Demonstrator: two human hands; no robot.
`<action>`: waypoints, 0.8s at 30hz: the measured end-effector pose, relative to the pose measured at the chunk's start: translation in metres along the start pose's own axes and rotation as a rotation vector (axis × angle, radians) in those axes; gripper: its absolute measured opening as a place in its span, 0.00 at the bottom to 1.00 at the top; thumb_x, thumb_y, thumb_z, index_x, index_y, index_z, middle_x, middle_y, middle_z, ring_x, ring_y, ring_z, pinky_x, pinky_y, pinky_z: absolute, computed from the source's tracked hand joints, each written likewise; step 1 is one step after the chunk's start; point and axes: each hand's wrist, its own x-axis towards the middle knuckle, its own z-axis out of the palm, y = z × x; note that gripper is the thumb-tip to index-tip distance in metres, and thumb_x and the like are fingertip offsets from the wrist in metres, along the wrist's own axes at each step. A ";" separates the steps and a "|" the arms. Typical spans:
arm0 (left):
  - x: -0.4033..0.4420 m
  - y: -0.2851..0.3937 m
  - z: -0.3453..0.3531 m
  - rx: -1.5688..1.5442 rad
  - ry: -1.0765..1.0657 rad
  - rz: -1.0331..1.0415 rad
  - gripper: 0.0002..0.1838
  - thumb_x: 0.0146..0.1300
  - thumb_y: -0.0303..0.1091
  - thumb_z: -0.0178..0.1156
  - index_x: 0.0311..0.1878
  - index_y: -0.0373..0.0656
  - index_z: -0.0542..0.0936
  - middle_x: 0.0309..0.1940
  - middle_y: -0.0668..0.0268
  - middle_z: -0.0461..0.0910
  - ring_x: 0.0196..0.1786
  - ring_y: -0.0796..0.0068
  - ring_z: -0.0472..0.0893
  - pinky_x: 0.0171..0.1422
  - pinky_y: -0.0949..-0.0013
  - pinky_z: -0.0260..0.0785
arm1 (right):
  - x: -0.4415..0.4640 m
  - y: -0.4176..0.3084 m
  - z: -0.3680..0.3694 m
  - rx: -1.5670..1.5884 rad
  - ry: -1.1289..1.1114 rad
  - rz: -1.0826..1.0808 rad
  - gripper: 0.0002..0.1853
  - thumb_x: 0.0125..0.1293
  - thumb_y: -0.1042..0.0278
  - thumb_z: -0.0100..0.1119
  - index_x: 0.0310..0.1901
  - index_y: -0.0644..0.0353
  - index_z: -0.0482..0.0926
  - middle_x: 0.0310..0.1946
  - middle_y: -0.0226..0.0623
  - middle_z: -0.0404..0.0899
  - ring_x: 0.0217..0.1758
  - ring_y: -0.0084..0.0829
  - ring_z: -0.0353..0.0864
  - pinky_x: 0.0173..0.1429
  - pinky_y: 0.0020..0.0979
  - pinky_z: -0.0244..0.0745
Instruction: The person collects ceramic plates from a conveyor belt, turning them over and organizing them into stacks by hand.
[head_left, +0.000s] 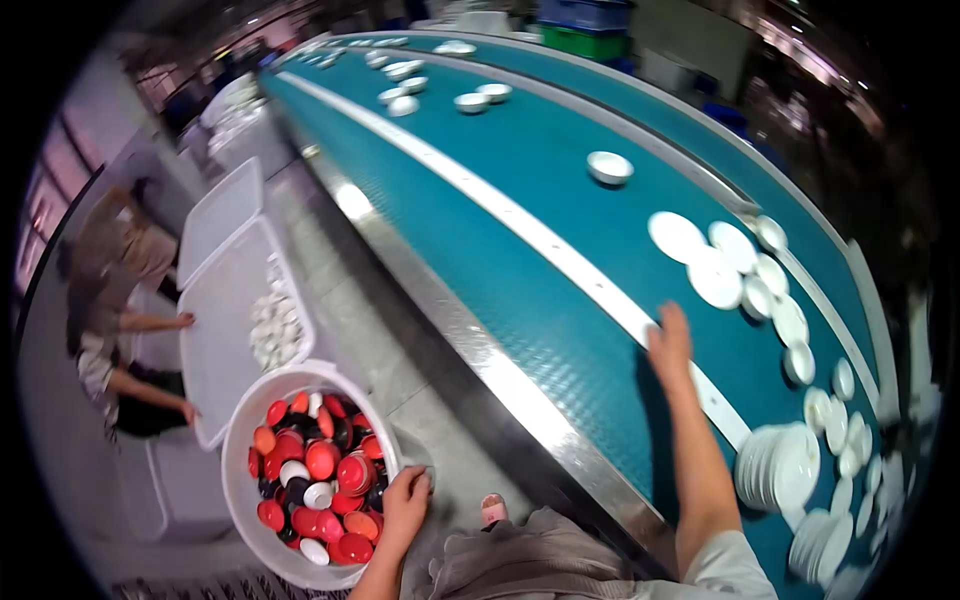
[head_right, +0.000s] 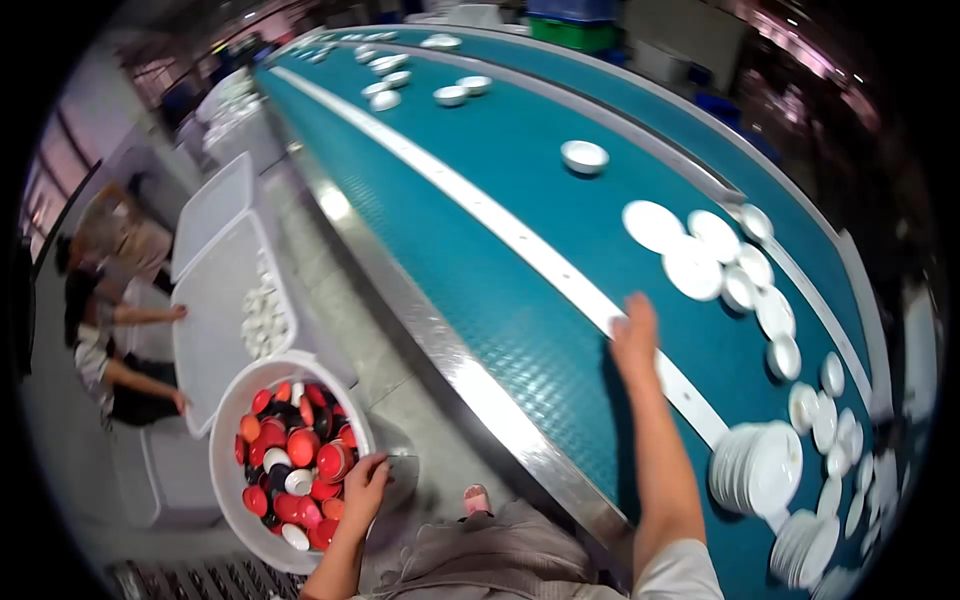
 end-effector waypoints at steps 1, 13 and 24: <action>0.021 0.024 -0.003 0.028 0.010 0.033 0.13 0.63 0.32 0.56 0.47 0.34 0.78 0.29 0.57 0.81 0.32 0.70 0.81 0.38 0.69 0.73 | 0.022 0.015 -0.005 -0.048 0.029 -0.062 0.24 0.59 0.69 0.57 0.57 0.70 0.69 0.63 0.55 0.64 0.66 0.53 0.62 0.70 0.42 0.55; 0.209 0.186 0.045 0.150 -0.244 0.444 0.13 0.62 0.30 0.57 0.49 0.37 0.77 0.35 0.58 0.78 0.34 0.68 0.80 0.38 0.68 0.71 | 0.192 0.101 0.032 -0.719 -0.496 -0.067 0.34 0.45 0.75 0.60 0.58 0.77 0.64 0.36 0.56 0.78 0.41 0.51 0.78 0.46 0.44 0.75; 0.391 0.295 0.270 0.288 -0.511 0.995 0.20 0.60 0.39 0.58 0.52 0.37 0.75 0.47 0.54 0.78 0.52 0.55 0.77 0.56 0.58 0.68 | 0.191 -0.016 -0.067 0.040 0.047 0.076 0.16 0.62 0.78 0.47 0.52 0.69 0.72 0.37 0.51 0.81 0.38 0.42 0.83 0.42 0.35 0.77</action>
